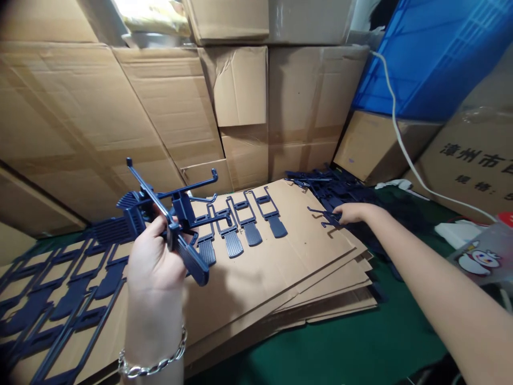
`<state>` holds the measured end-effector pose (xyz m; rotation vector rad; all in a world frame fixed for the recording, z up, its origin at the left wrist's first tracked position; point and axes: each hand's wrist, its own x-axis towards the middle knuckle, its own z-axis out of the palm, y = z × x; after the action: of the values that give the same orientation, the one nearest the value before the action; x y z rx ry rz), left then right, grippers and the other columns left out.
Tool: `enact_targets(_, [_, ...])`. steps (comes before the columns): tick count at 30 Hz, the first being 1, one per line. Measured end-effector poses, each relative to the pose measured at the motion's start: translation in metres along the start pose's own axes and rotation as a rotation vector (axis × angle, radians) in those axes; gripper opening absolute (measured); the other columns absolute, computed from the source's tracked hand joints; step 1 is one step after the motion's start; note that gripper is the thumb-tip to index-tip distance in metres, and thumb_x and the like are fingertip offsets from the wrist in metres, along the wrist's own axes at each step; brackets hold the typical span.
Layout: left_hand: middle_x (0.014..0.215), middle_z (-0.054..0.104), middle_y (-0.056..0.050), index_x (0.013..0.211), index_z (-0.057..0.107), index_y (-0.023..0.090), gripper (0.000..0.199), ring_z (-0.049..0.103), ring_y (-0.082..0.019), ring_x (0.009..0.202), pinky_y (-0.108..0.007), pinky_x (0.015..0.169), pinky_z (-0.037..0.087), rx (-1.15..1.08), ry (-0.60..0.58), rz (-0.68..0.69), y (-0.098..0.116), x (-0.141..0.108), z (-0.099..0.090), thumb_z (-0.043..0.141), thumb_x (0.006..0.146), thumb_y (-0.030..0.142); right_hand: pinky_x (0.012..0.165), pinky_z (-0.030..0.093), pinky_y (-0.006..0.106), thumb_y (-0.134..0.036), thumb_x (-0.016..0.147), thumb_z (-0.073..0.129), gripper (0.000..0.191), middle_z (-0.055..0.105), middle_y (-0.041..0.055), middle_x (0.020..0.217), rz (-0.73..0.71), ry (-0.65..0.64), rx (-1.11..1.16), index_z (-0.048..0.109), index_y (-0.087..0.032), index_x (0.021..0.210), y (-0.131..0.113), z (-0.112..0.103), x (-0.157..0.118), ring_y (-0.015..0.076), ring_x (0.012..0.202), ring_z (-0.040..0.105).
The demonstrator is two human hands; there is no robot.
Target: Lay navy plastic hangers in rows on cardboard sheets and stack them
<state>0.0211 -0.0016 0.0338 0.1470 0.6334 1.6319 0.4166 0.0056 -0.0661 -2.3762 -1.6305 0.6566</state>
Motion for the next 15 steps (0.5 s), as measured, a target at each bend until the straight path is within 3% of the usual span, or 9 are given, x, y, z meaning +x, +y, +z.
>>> enact_targets(2, [0.06, 0.054, 0.004, 0.081, 0.057, 0.013, 0.019, 0.05, -0.003, 0.048, -0.011, 0.05, 0.045, 0.013, 0.004, -0.054, -0.004, -0.002, 0.002, 0.042, 0.085, 0.002, 0.056, 0.037, 0.024, 0.001, 0.056, 0.062, 0.018, 0.055, -0.0011, 0.052, -0.01, -0.015, 0.039, 0.057, -0.017, 0.052, 0.002, 0.002, 0.002, 0.0139, 0.054, 0.049])
enact_targets(4, [0.057, 0.052, 0.004, 0.079, 0.055, 0.013, 0.019, 0.048, -0.004, 0.045, -0.012, 0.048, 0.044, 0.029, 0.012, -0.134, -0.008, -0.005, 0.004, 0.04, 0.085, 0.002, 0.058, 0.036, 0.023, 0.0, 0.062, 0.058, 0.021, 0.054, -0.0005, 0.053, -0.03, 0.049, 0.105, 0.053, -0.016, 0.051, 0.003, -0.006, 0.003, 0.0127, 0.056, 0.048])
enact_targets(8, [0.058, 0.052, 0.003, 0.077, 0.055, 0.013, 0.018, 0.05, -0.005, 0.047, -0.015, 0.052, 0.048, 0.03, 0.039, -0.198, -0.012, -0.01, 0.006, 0.041, 0.085, 0.004, 0.056, 0.034, 0.022, -0.009, 0.077, 0.048, 0.014, 0.051, -0.0006, 0.056, -0.042, 0.347, 0.29, 0.049, -0.019, 0.067, 0.0, -0.036, 0.01, 0.0107, 0.055, 0.045])
enact_targets(11, [0.059, 0.054, 0.003, 0.078, 0.056, 0.013, 0.021, 0.051, -0.005, 0.047, -0.017, 0.053, 0.049, 0.024, 0.04, -0.205, -0.008, -0.011, 0.006, 0.039, 0.086, 0.004, 0.053, 0.035, 0.023, -0.017, 0.083, 0.042, 0.005, 0.045, -0.0032, 0.056, -0.029, 0.568, 0.459, 0.045, -0.02, 0.08, -0.011, -0.048, 0.031, 0.01, 0.053, 0.043])
enact_targets(13, [0.057, 0.053, 0.004, 0.077, 0.057, 0.014, 0.023, 0.051, -0.005, 0.045, -0.017, 0.051, 0.049, 0.03, 0.037, -0.212, -0.003, -0.011, 0.006, 0.038, 0.086, 0.004, 0.051, 0.037, 0.023, -0.02, 0.082, 0.046, 0.003, 0.042, -0.0048, 0.054, -0.055, 0.595, 0.583, 0.043, -0.02, 0.081, -0.019, -0.046, 0.052, 0.0096, 0.05, 0.041])
enact_targets(15, [0.055, 0.051, 0.005, 0.073, 0.056, 0.014, 0.025, 0.05, -0.004, 0.043, -0.016, 0.047, 0.047, 0.029, 0.028, -0.21, 0.004, -0.011, 0.006, 0.037, 0.087, 0.006, 0.047, 0.037, 0.024, -0.022, 0.079, 0.054, 0.012, 0.038, -0.0065, 0.048, -0.149, 0.519, 0.71, 0.043, -0.02, 0.073, -0.027, -0.04, 0.076, 0.0086, 0.045, 0.037])
